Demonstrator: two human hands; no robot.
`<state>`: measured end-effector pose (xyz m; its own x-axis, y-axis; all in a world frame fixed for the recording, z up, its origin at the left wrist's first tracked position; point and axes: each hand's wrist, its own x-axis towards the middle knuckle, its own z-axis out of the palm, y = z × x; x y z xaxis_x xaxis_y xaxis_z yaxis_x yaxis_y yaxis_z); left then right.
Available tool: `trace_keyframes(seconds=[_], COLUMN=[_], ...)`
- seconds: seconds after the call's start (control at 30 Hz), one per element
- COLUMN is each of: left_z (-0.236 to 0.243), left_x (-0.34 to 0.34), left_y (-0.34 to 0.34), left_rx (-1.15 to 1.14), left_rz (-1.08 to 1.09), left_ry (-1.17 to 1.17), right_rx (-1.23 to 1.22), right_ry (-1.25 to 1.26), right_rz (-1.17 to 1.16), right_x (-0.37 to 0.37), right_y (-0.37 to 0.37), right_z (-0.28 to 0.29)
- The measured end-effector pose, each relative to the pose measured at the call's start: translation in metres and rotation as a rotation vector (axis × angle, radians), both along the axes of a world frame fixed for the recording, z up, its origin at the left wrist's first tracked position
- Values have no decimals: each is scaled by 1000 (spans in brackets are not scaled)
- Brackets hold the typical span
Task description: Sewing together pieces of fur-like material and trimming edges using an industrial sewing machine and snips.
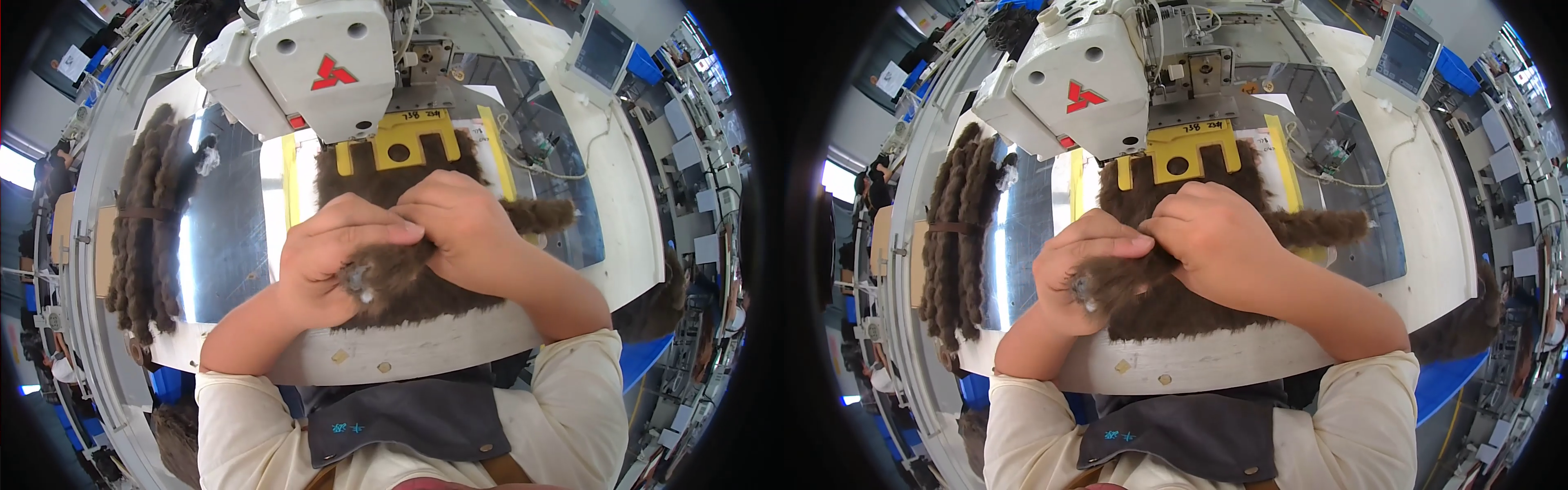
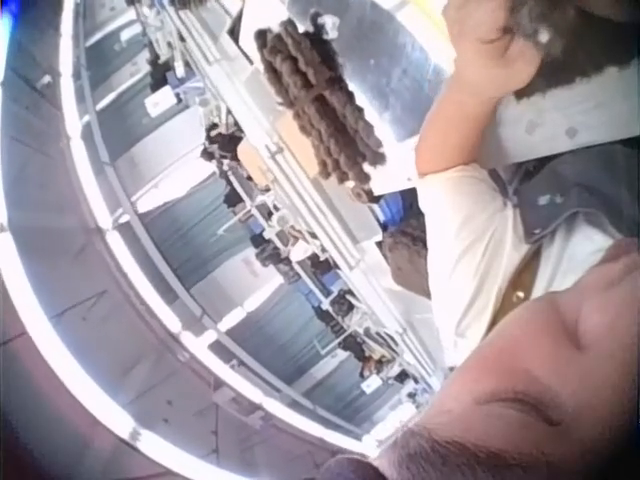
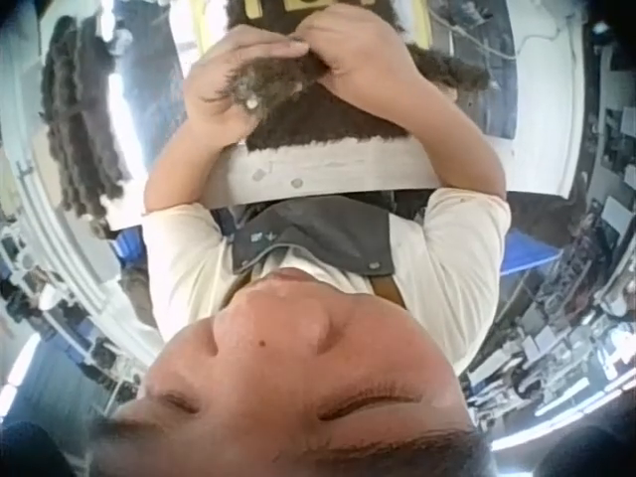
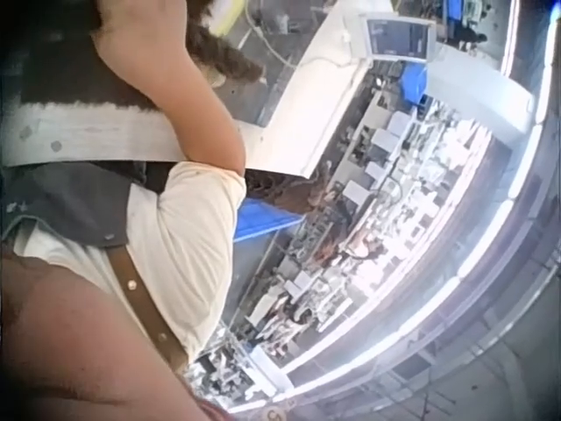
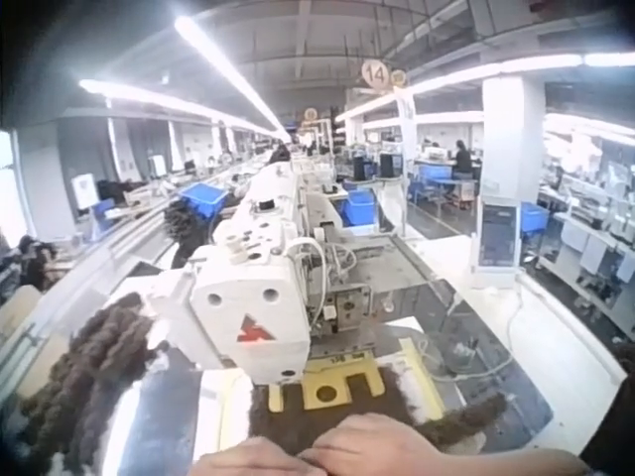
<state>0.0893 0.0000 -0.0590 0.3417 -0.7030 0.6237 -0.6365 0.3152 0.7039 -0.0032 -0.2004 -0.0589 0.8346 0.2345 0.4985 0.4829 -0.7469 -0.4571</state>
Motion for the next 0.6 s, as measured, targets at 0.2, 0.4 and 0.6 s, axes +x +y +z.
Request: trace_keyframes(seconds=[0.2,0.4,0.6], left_z=[-14,-18,-14], left_x=[-2,8,-1], left_y=[-11,-5,-14], left_rx=[-62,-18,14], left_rz=[190,301,373], left_ry=[-317,-576,-745], right_rx=[-4,220,118], right_ry=[23,197,44], right_rz=[-12,-8,-88], right_x=[0,-16,-30], right_y=[4,-8,5], right_z=[1,40,36])
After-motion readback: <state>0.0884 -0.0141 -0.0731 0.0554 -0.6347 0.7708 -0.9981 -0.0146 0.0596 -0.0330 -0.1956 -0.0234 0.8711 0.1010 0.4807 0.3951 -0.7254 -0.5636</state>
